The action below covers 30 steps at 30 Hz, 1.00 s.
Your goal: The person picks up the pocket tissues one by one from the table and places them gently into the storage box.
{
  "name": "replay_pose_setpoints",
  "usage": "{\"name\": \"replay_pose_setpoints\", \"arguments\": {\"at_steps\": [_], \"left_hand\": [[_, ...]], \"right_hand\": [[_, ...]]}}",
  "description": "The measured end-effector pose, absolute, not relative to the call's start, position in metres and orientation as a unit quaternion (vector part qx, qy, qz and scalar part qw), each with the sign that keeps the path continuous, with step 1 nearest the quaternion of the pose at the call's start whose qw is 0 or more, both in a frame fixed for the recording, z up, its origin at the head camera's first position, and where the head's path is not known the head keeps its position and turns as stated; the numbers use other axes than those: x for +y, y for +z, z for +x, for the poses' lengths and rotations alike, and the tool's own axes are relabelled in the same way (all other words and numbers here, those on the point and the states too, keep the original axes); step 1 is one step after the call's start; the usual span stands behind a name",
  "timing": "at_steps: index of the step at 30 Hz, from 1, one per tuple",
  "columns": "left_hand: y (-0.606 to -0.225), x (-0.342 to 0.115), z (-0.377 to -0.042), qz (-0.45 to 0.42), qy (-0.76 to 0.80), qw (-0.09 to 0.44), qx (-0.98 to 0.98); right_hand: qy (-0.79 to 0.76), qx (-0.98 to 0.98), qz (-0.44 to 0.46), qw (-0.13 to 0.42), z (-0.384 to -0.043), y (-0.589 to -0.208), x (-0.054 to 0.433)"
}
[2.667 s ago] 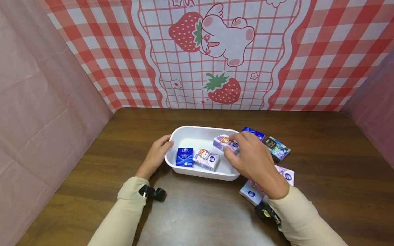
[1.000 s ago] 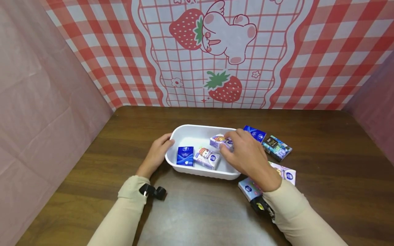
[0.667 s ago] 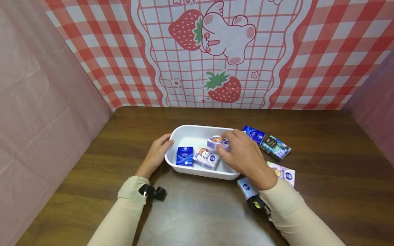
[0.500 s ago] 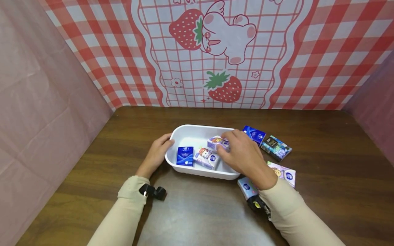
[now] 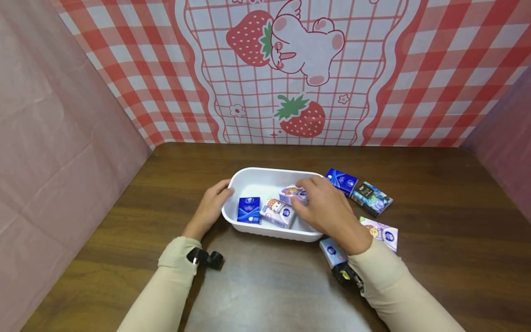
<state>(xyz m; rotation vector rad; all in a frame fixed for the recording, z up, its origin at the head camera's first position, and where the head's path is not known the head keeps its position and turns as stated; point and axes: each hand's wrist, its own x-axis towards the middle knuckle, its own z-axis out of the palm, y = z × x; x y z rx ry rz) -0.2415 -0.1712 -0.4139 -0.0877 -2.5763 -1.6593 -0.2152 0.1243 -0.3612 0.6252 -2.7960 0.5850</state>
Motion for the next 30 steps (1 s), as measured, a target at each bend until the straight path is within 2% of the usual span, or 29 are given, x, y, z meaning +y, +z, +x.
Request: {"name": "replay_pose_setpoints", "arguments": {"at_steps": [30], "left_hand": [[-0.4167, -0.1722, -0.2433, -0.036, -0.546, 0.041, -0.836]], "right_hand": [[0.201, -0.955, 0.208, 0.066, -0.2156, -0.3624, 0.1237]]}}
